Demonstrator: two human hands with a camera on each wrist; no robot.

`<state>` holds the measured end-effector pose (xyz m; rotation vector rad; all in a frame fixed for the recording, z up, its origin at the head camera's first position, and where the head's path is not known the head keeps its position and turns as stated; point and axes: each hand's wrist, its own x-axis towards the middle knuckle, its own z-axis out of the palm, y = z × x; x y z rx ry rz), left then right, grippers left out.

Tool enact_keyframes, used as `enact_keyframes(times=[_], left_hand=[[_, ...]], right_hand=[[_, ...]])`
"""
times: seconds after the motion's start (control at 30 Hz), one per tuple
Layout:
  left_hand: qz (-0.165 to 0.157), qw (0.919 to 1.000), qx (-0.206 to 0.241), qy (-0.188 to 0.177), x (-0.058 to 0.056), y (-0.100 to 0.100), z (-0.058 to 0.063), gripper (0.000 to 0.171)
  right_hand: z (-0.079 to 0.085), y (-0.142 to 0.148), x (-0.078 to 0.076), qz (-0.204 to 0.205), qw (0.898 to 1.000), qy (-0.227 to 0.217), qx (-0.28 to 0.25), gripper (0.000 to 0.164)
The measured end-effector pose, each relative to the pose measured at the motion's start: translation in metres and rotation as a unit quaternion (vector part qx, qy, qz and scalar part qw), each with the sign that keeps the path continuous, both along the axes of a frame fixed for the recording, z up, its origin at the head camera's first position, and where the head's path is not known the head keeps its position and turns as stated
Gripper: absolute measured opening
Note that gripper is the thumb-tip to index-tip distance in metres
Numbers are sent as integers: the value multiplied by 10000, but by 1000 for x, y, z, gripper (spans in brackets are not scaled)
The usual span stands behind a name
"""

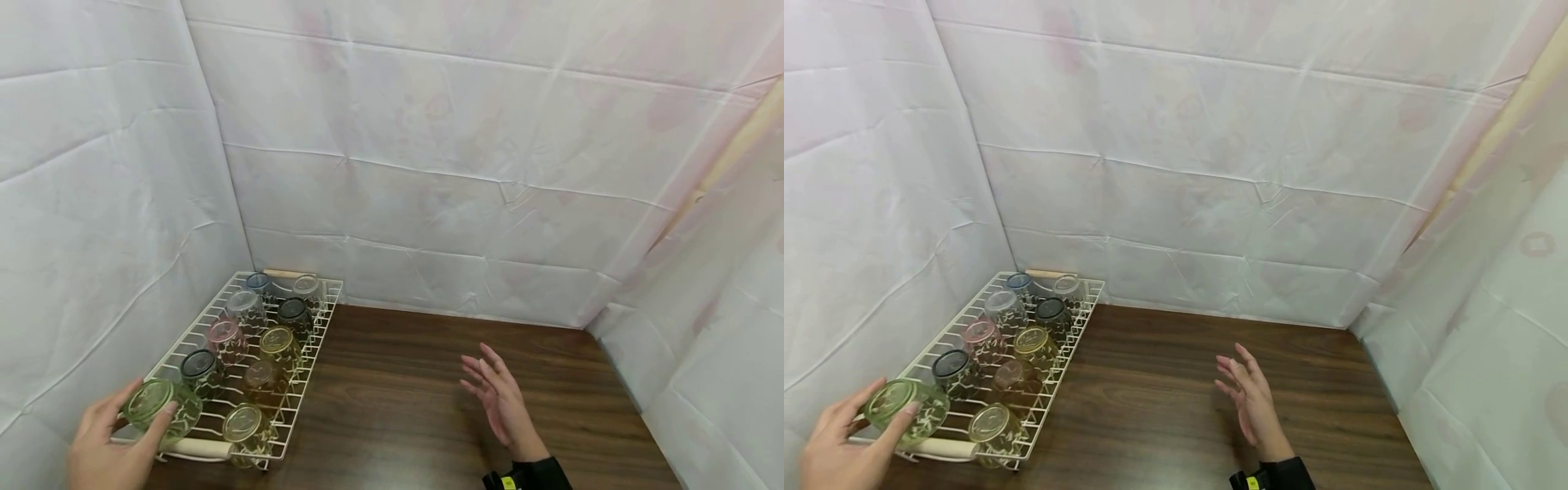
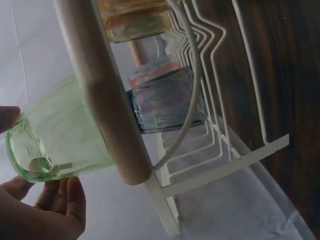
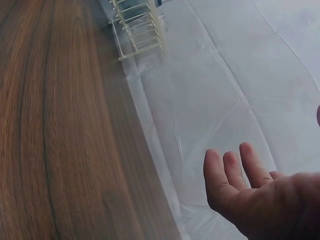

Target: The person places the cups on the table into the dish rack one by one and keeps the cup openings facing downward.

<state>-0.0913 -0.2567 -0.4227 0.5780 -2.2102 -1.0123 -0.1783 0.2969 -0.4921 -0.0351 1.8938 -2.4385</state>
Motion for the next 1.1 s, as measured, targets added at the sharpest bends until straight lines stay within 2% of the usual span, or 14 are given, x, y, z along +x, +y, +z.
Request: enact_keyframes(times=[0.1, 0.3, 0.43, 0.53, 0.67, 0.8, 1.1], left_hand=[[22, 9999, 8, -146, 0, -3, -2, 65], [-93, 9998, -93, 115, -4, -6, -4, 65], [-30, 9999, -64, -96, -6, -8, -2, 65], [-26, 9999, -36, -124, -8, -9, -1, 65], [-215, 9994, -233, 111, -15, -11, -3, 63], [-418, 9985, -326, 129, -22, -14, -7, 63], [-616, 9944, -703, -491, -27, -22, -14, 66]], right_hand=[[0, 1, 1, -83, 9997, 106, 187, 63], [-1, 0, 3, -271, 9985, 202, 424, 57], [-1, -1, 4, -288, 9981, 319, 451, 57], [-1, -2, 5, -288, 9979, 399, 431, 57], [1, -2, 7, -388, 9974, 437, 425, 56], [1, 0, 9, -486, 9970, 350, 496, 61], [1, 2, 12, -605, 9965, 339, 471, 64]])
